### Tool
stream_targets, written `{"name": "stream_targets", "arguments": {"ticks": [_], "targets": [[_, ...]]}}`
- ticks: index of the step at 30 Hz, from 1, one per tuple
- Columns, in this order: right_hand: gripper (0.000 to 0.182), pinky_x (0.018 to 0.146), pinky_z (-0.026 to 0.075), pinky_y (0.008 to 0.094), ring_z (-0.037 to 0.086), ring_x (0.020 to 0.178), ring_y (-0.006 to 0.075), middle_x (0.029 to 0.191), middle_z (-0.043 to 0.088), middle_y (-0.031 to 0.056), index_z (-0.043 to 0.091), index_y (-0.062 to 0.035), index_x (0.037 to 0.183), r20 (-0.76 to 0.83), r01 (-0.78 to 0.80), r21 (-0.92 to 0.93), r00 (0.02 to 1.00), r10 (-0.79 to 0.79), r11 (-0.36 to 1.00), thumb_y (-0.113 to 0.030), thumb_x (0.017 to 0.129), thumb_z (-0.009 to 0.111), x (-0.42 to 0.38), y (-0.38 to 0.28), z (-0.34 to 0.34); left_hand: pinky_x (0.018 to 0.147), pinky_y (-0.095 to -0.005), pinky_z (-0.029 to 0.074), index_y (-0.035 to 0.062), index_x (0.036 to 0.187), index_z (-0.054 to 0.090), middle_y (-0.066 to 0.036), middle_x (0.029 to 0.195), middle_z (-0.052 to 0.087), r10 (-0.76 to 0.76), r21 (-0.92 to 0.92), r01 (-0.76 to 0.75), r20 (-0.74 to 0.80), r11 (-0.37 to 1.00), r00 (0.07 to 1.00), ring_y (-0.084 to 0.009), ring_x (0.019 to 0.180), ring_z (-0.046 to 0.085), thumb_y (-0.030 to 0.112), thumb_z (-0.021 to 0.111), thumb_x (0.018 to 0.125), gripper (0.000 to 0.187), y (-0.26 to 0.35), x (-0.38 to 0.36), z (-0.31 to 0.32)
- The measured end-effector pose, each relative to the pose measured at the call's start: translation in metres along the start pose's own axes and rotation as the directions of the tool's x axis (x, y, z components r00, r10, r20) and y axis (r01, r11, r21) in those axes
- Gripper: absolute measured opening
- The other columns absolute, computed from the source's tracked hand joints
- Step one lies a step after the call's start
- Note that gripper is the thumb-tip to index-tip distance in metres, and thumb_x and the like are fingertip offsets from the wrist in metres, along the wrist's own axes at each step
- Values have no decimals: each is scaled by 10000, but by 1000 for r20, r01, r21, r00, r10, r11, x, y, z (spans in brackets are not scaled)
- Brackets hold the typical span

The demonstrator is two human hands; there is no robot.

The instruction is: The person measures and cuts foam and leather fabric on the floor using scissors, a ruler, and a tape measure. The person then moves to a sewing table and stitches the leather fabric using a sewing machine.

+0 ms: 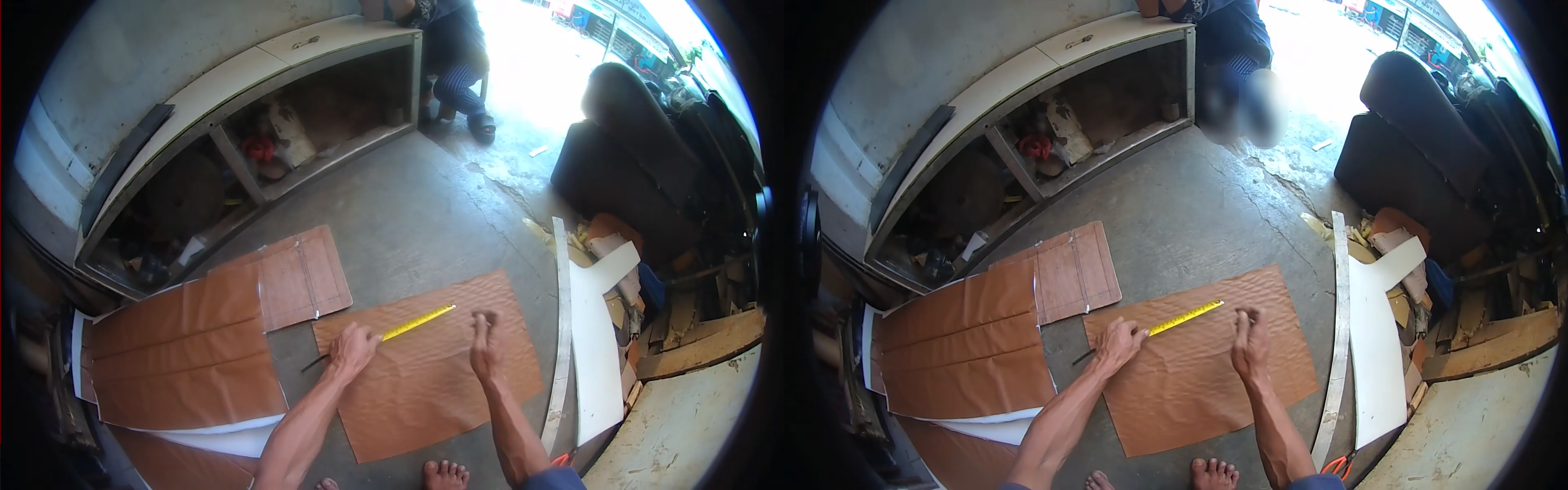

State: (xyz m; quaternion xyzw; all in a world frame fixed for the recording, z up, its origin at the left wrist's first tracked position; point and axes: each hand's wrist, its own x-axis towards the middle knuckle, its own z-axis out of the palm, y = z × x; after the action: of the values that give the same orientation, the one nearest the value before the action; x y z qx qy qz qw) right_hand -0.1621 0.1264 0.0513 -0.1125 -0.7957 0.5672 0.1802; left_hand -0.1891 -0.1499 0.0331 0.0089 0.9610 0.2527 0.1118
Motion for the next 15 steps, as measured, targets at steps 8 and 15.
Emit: {"name": "stream_targets", "arguments": {"ticks": [8, 15], "targets": [[578, 1162, 205, 529, 427, 1342, 329, 1481, 454, 99, 351, -174, 1478, 298, -284, -861, 390, 871, 422, -527, 1035, 242, -279, 0, -64, 737, -448, 505, 9, 1143, 637, -151, 807, 660, -356, -208, 340, -43, 917, 934, -348, 795, 665, 342, 669, 937, 393, -59, -172, -9], [621, 1232, 146, 535, 350, 1460, 352, 1612, 357, 84, 283, -250, 1567, 460, -60, -854, 373, 805, 516, -571, 1036, 251, -316, -9, -67, 907, -503, 487, -41, 1246, 575, -249, 1175, 636, 59, 282, -99, 147, 954, 987, -404, 1103, 614, 305, 672, 925, 482, -50, -206, -21]]}}
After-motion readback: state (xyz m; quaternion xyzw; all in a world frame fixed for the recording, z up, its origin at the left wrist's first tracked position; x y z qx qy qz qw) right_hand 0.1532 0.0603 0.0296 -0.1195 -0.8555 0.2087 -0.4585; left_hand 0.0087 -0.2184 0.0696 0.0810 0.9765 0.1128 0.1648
